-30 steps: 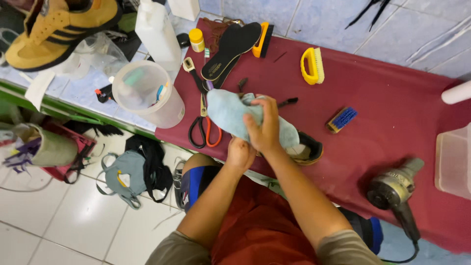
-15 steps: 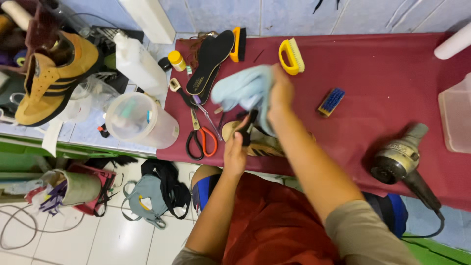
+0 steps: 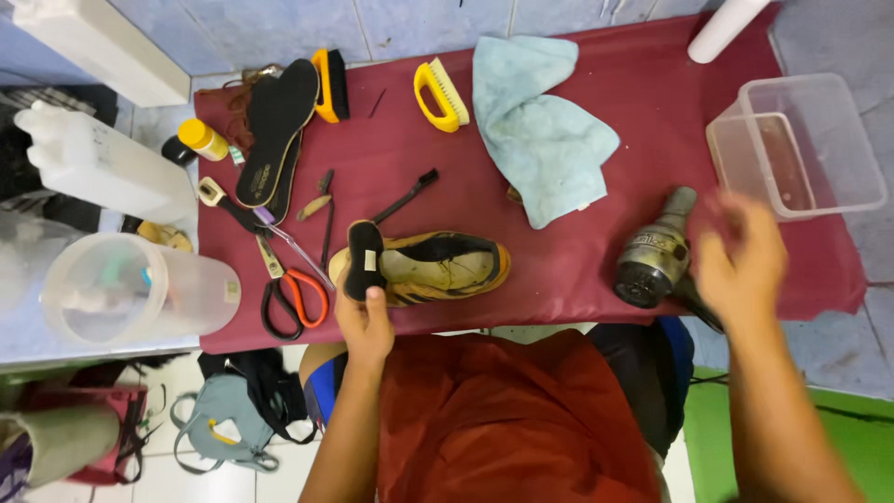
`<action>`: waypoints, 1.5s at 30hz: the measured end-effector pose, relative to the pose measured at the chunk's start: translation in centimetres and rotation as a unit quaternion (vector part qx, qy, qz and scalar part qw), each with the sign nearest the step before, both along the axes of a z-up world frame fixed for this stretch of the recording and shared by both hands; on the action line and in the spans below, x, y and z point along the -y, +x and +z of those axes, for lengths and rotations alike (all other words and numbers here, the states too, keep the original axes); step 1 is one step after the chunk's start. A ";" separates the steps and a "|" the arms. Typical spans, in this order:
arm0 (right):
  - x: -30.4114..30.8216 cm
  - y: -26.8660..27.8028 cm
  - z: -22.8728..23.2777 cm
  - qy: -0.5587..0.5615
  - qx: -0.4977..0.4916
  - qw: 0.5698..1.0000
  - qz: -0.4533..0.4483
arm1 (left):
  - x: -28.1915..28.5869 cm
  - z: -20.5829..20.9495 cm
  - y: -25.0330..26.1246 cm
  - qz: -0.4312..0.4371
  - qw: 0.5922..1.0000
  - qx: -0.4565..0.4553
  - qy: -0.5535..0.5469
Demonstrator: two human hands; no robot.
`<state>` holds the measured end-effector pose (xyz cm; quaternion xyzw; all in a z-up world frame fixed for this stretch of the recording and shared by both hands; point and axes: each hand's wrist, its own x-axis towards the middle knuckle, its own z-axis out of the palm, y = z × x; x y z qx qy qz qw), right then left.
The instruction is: The person uses a heat gun to apply heat to a tan and black sneaker on a red workbench. They then use scissors to cut a small piece of material and insert it into the shoe's opening.
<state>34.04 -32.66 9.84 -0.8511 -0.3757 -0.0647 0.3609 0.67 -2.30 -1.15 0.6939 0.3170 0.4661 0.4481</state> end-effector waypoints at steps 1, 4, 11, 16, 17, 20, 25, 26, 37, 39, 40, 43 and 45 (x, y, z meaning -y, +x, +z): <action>3.3 -0.5 -2.7 0.021 0.008 0.999 -0.029 | 0.0 -0.6 0.0 -0.005 0.999 -0.027 0.028; 8.7 -1.2 -8.4 -0.033 0.007 0.999 -0.034 | 0.2 0.4 1.1 -0.002 0.996 -0.080 0.044; 8.0 -1.0 -12.9 -0.239 0.020 0.962 -0.134 | -0.2 0.3 4.3 0.143 0.987 -0.055 -0.054; 8.1 0.8 -15.0 -0.285 0.052 0.947 -0.138 | -1.2 -1.9 4.7 0.124 0.985 0.011 -0.121; 8.3 0.7 -15.2 -0.278 0.053 0.949 -0.141 | -1.5 -2.1 4.6 0.098 0.990 0.034 -0.096; 10.5 0.3 -15.3 -0.225 -0.078 0.957 -0.165 | -0.8 -3.2 5.2 0.074 0.979 0.013 -0.191; 14.0 -4.3 -10.2 -0.144 0.107 0.982 0.059 | 1.2 -2.1 7.8 0.008 0.980 -0.001 -0.197; 17.0 -4.1 -12.2 -0.298 0.287 0.910 0.036 | 1.6 -1.1 8.2 -0.012 0.973 -0.053 -0.226; 8.6 -9.0 -13.3 -0.150 -0.217 0.937 0.228 | 1.7 2.2 6.6 -0.141 0.966 0.119 -0.179; 7.2 -8.2 -16.4 -0.220 -0.050 0.887 0.403 | 1.5 1.4 7.0 -0.123 0.953 0.130 -0.244; 6.0 -8.1 -17.3 -0.253 -0.128 0.868 0.408 | 1.3 0.9 7.3 -0.125 0.889 0.246 -0.365; 3.5 -8.5 -19.0 -0.186 -0.079 0.893 0.402 | 1.2 1.1 7.4 -0.101 0.787 0.346 -0.500; -0.3 -10.0 -15.1 -0.080 0.048 0.920 0.381 | 1.1 1.5 7.2 -0.078 0.778 0.338 -0.524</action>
